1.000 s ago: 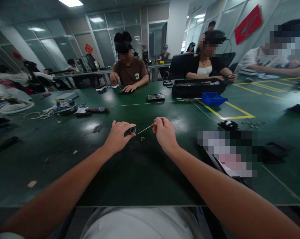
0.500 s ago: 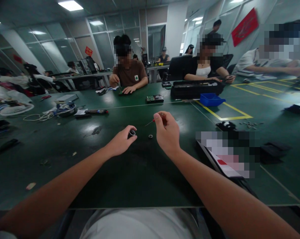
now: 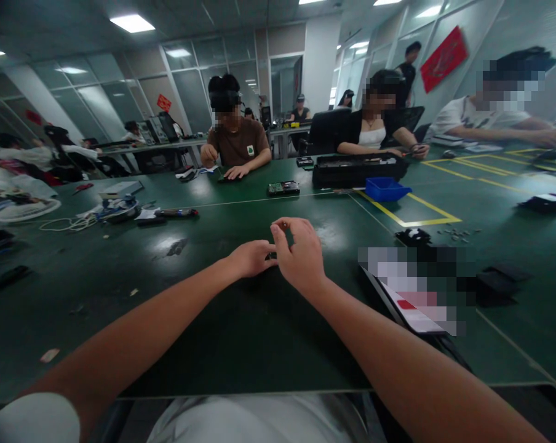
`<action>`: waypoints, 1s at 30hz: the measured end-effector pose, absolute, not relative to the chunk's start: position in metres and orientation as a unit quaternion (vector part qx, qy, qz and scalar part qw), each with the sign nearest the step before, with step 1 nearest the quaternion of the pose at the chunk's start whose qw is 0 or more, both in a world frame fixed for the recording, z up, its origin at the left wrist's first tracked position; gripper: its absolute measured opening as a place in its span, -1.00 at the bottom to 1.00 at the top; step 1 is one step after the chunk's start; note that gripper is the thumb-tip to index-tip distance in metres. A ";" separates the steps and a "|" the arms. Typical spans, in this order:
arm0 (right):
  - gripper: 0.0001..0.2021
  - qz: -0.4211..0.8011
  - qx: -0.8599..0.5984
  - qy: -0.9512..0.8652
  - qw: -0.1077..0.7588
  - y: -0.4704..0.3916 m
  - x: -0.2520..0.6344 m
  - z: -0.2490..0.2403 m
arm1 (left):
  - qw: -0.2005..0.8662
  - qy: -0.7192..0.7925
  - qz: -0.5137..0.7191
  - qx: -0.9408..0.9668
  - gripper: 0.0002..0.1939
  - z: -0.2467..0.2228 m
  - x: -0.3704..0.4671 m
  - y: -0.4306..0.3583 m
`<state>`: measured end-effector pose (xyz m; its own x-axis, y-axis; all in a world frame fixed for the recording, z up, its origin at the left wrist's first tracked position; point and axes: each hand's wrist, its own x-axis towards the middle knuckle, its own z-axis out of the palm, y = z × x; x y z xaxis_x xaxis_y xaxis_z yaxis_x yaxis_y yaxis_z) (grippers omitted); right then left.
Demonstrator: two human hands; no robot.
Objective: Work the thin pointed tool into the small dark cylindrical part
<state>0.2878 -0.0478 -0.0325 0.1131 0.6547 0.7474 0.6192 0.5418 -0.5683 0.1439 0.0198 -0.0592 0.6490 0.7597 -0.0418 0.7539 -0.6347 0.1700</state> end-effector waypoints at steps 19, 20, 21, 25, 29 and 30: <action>-0.84 0.203 -0.541 -0.639 0.508 -0.041 0.281 -0.046 | 0.405 0.570 0.393 0.597 -0.69 -0.034 -0.009 0.037; -0.83 0.203 -0.541 -0.639 0.508 -0.040 0.282 -0.048 | 0.419 0.571 0.417 0.571 -0.70 -0.030 -0.023 0.033; -0.82 0.204 -0.541 -0.638 0.508 -0.039 0.282 -0.049 | 0.438 0.573 0.437 0.538 -0.73 -0.026 -0.037 0.028; -0.80 0.207 -0.548 -0.631 0.509 -0.035 0.283 -0.051 | 0.422 0.606 0.517 0.432 -0.89 -0.010 -0.087 0.006; -0.79 0.206 -0.551 -0.630 0.507 -0.035 0.283 -0.050 | 0.349 0.674 0.559 0.334 -0.88 -0.001 -0.136 -0.015; -0.80 0.205 -0.551 -0.630 0.508 -0.035 0.283 -0.049 | 0.315 0.695 0.553 0.336 -0.87 -0.001 -0.149 -0.020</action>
<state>0.2835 -0.0355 -0.0495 0.1219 0.9018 0.4146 0.4861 0.3099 -0.8171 -0.1494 -0.0200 -0.0008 -0.5762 0.8146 -0.0663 0.1189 0.1638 0.9793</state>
